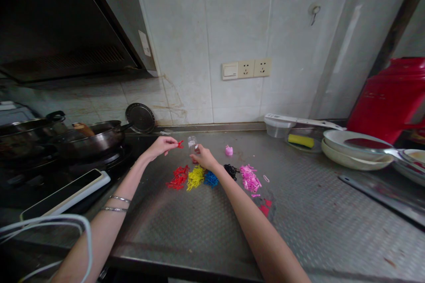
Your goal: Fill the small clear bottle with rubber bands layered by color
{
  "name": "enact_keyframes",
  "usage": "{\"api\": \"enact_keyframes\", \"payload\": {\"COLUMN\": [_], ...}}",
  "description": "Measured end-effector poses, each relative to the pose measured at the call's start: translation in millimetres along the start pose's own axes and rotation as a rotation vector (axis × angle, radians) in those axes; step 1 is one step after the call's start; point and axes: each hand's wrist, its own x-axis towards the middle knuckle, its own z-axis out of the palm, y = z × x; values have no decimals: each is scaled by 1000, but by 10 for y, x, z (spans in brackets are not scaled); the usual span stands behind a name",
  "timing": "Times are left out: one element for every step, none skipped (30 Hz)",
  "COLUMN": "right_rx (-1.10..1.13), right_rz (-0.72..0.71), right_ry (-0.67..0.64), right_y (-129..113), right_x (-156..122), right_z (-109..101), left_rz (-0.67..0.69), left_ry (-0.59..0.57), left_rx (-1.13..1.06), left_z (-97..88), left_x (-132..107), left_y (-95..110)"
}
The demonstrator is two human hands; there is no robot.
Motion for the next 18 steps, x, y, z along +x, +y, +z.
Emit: {"api": "enact_keyframes", "payload": {"right_rx": [0,2,5,7,9,10,10,10,12,15,19,25,30,32,32,31,28,26], "right_rz": [-1,0,2,4,6,7,7,7,8,9,13,17,21,21,19,16,13,9], "right_ry": [1,1,2,3,5,5,5,5,5,5,6,7,8,9,10,11,11,11], "right_y": [-7,-11,-13,-13,-10,-7,-3,0,3,4,4,2,-2,-6,-10,-14,-18,-22], "right_x": [-2,-3,-3,-2,-1,1,2,3,4,4,3,2,2,1,0,0,0,-1], "right_z": [-2,-4,-4,-4,-3,-2,0,2,3,5,6,7,7,7,6,4,1,-2], "left_rz": [6,13,19,25,31,39,46,53,58,63,69,76,83,91,99,105,107,107], "left_ry": [2,4,4,4,2,-2,-4,-3,0,4,7,9,10,9,8,9,11,12], "left_rx": [12,24,33,39,42,44,48,55,65,79,97,117,137,154,169,178,182,184], "left_z": [-10,-21,-33,-43,-51,-57,-59,-56,-50,-40,-26,-11,5,22,37,50,61,69], "left_x": [28,57,88,119,150,182,213,244,273,301,327,351,372,391,407,420,430,437], "left_y": [34,76,123,175,228,279,326,366,397,419,431,433,427,416,401,386,373,364]}}
